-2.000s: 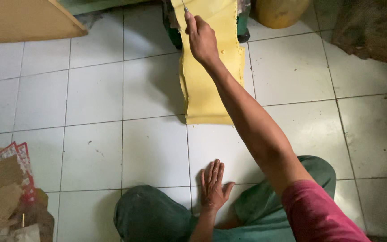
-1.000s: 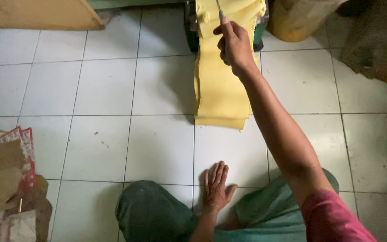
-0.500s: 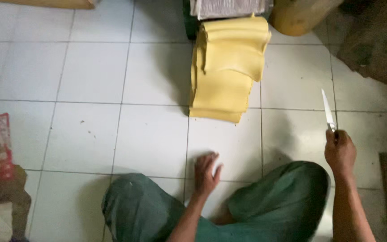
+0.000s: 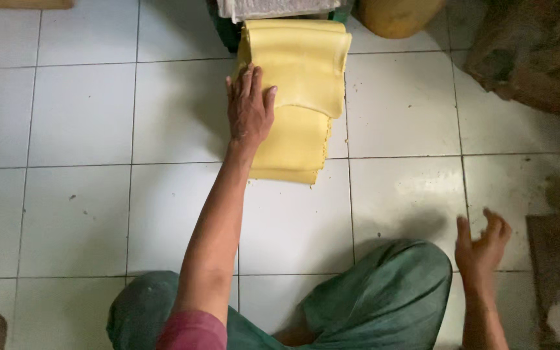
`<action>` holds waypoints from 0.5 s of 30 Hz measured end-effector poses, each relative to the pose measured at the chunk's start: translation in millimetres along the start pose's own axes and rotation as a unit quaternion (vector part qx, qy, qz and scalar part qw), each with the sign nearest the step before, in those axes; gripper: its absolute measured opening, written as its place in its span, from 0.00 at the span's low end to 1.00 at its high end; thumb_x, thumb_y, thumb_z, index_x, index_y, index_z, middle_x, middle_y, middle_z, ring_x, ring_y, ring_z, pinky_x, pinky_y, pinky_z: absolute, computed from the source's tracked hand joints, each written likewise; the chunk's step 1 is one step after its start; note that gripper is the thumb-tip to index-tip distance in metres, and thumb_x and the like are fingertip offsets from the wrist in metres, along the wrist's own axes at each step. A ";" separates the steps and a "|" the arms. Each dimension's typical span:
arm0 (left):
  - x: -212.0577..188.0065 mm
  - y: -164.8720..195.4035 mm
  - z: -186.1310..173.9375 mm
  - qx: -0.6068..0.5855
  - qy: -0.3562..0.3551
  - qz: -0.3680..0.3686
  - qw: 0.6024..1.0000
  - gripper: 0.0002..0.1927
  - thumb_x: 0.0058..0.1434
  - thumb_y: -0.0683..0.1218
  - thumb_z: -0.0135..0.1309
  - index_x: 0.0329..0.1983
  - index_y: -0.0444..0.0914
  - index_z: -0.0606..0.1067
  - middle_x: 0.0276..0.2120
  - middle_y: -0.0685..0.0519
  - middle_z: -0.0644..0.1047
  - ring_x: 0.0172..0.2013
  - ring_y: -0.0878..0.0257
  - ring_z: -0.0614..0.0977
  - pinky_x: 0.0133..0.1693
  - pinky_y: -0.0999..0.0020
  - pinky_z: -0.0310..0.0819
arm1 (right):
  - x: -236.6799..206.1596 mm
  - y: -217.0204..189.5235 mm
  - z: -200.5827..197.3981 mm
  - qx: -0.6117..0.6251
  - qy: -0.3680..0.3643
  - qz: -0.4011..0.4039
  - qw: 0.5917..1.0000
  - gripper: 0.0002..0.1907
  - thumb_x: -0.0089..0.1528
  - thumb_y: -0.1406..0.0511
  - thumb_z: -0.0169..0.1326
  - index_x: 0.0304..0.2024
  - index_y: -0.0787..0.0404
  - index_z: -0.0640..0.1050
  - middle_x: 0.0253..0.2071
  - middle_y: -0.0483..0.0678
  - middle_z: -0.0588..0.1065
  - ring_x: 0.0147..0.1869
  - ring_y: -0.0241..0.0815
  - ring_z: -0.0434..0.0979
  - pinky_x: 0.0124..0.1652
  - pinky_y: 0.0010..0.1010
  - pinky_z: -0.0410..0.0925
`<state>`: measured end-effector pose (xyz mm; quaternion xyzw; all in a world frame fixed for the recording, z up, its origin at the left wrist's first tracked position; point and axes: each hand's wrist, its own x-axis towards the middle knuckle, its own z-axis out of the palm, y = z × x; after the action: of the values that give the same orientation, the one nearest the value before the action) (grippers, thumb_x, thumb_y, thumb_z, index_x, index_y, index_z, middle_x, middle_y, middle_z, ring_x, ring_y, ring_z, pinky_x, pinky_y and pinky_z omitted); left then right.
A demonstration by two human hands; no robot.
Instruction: The person sits on the tiled floor and folds a long yellow rubber sheet back and forth, pressing each fold flat to build a stacked pile. They briefly pick up a knife from the floor beside them and set it back down, then continue folding and aligning the sheet into a compact stack.
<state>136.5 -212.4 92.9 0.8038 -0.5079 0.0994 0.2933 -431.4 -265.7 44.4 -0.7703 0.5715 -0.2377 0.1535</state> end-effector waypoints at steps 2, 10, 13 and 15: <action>-7.9 -2.0 0.7 0.001 -0.035 -0.004 0.999 0.27 0.75 0.55 0.47 0.70 0.35 0.65 0.68 0.44 0.67 0.68 0.46 0.67 0.71 0.37 0.45 | 51.0 -47.0 17.9 0.075 -0.005 -0.016 0.997 0.27 0.74 0.62 0.57 0.70 0.69 0.68 0.70 0.63 0.61 0.67 0.61 0.70 0.58 0.49 0.71; -22.8 -9.1 1.7 -0.057 -0.034 -0.006 0.998 0.28 0.76 0.53 0.43 0.74 0.36 0.61 0.73 0.41 0.61 0.73 0.44 0.60 0.70 0.40 0.44 | 192.9 -213.6 154.7 0.325 -0.102 -0.054 0.939 0.17 0.69 0.67 0.55 0.58 0.69 0.75 0.61 0.56 0.72 0.64 0.50 0.76 0.57 0.37 0.75; -28.5 -7.6 6.6 -0.081 -0.026 0.004 0.996 0.28 0.78 0.53 0.40 0.76 0.37 0.59 0.74 0.42 0.61 0.75 0.46 0.59 0.73 0.46 0.48 | 208.8 -232.4 188.0 0.329 -0.099 -0.043 0.938 0.16 0.67 0.68 0.55 0.57 0.68 0.78 0.58 0.55 0.75 0.61 0.47 0.78 0.54 0.36 0.77; -30.7 -10.5 10.4 -0.091 -0.015 0.017 0.996 0.28 0.79 0.54 0.39 0.77 0.37 0.58 0.75 0.43 0.60 0.76 0.47 0.59 0.74 0.48 0.49 | 221.6 -242.7 200.3 0.355 -0.093 -0.036 0.929 0.18 0.68 0.64 0.53 0.58 0.67 0.78 0.57 0.56 0.77 0.60 0.47 0.79 0.54 0.35 0.76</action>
<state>130.0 -191.8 66.6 0.7665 -0.5328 0.0458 0.3556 -75.1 -411.4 41.8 -0.7040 0.4048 -0.3575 0.4612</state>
